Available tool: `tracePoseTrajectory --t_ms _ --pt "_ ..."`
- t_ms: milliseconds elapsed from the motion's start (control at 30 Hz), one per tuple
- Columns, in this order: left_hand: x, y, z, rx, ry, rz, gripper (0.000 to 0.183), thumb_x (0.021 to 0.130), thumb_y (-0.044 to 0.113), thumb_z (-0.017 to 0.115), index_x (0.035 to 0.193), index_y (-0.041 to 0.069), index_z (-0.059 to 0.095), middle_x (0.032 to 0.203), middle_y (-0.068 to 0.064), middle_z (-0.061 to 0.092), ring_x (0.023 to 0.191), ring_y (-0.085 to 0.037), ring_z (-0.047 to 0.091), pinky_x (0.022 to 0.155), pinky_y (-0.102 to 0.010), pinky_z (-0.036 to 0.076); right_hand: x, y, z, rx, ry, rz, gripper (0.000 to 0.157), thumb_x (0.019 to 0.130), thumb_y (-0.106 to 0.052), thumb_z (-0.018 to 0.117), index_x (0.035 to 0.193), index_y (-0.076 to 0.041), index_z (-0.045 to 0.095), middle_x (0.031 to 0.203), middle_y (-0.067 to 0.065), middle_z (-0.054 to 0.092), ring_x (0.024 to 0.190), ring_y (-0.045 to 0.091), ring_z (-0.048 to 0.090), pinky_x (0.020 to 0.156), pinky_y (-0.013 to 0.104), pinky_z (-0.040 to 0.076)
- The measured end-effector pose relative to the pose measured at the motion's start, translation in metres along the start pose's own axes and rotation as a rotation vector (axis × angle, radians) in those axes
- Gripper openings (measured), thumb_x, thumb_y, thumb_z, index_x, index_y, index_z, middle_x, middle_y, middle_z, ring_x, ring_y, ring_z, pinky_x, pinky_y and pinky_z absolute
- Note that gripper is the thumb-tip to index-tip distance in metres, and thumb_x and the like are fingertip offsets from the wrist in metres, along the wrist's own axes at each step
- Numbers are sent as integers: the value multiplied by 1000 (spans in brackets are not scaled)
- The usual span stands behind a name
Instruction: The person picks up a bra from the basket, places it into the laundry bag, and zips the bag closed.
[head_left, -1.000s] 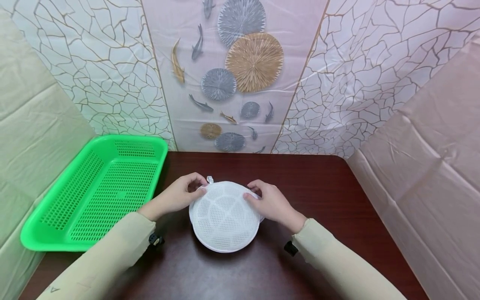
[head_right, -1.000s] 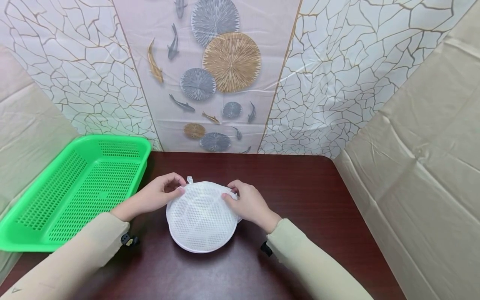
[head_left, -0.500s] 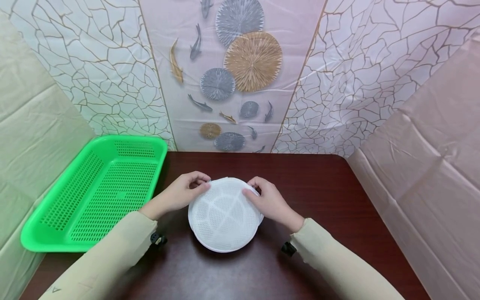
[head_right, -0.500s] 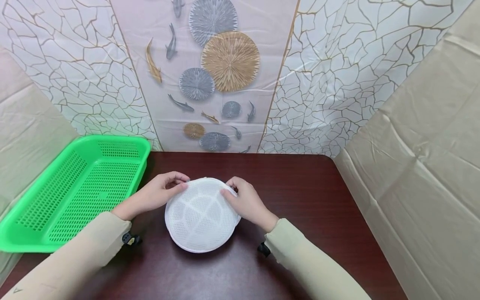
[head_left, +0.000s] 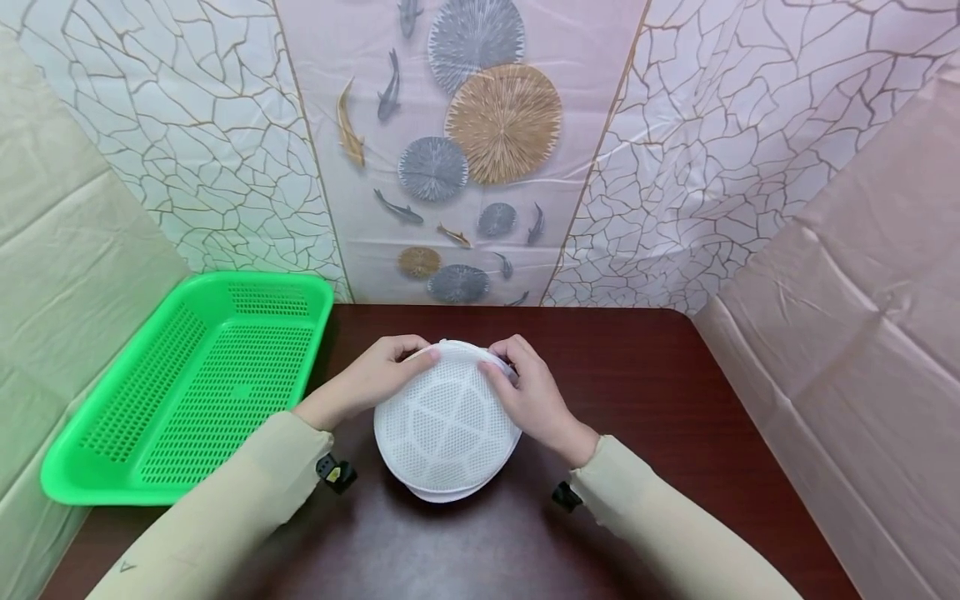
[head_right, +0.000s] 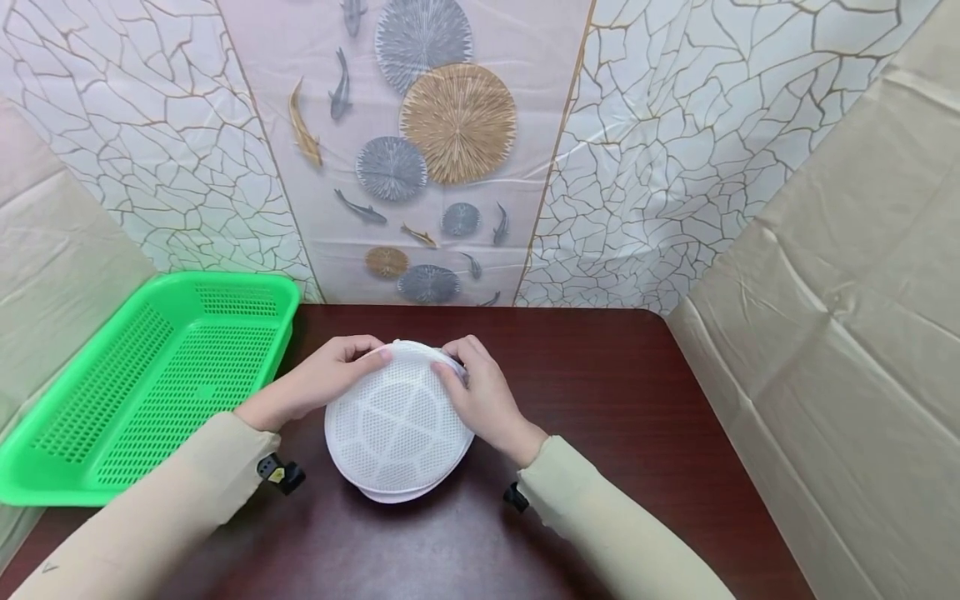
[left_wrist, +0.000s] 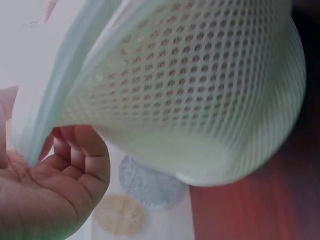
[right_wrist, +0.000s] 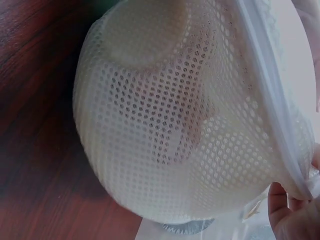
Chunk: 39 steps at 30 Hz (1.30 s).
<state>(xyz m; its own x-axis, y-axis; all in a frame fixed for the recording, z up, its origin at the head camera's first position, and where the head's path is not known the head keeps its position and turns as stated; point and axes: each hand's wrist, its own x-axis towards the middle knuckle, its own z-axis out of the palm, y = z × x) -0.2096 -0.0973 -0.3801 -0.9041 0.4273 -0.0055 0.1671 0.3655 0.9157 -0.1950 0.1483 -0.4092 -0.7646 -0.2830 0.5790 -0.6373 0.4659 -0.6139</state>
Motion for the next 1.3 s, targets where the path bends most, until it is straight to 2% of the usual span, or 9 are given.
tracePoseTrajectory --t_ms 100,167,300,500,600,767,1033,1300 --pt "0 0 1 -59 9 -36 25 92 36 66 101 13 69 90 -7 66 70 -24 62 62 -38 53 -1 0 0 -8 -11 6 10 91 -13 68 96 -10 60 93 -2 55 83 12 52 70 28 46" --pt "0 -2 2 -74 25 -33 22 91 32 69 101 12 68 90 -8 65 70 -25 62 62 -38 54 -2 1 -1 -8 -21 19 11 90 -13 69 97 -11 61 93 -2 55 83 11 52 70 28 46" --pt "0 -7 4 -75 69 -4 18 88 25 72 99 12 66 93 -9 64 73 -26 62 62 -39 54 -3 2 -1 7 -48 65 13 90 -15 71 99 -12 62 94 -3 57 83 11 54 70 28 46" --pt "2 -11 9 -20 121 56 14 87 19 73 97 13 65 97 -6 65 82 -22 58 68 -36 52 -3 1 -1 40 -77 99 16 91 -19 69 105 -13 66 97 -5 60 85 11 55 72 28 47" --pt "1 -11 10 -5 127 77 15 87 19 73 99 13 66 98 -5 65 83 -21 57 69 -36 51 -3 1 -1 34 -76 95 15 92 -20 68 105 -13 68 97 -6 61 85 10 56 72 28 47" --pt "0 -9 11 -29 111 66 20 88 21 72 105 11 67 100 -6 66 79 -22 61 65 -39 54 -3 1 -2 15 -69 109 14 92 -20 68 104 -13 68 98 -5 62 85 10 57 73 28 47" --pt "-2 -8 10 -25 104 47 25 90 37 69 101 15 70 97 -2 67 83 -21 59 68 -36 51 -4 1 0 11 -76 123 11 93 -18 67 103 -13 67 99 -5 62 86 10 57 73 30 48" --pt "-2 -10 10 -73 120 22 21 88 31 72 98 13 71 94 -6 67 78 -25 60 64 -37 53 -4 2 1 19 -85 117 12 92 -18 68 102 -13 67 97 -5 62 86 10 56 73 30 48"
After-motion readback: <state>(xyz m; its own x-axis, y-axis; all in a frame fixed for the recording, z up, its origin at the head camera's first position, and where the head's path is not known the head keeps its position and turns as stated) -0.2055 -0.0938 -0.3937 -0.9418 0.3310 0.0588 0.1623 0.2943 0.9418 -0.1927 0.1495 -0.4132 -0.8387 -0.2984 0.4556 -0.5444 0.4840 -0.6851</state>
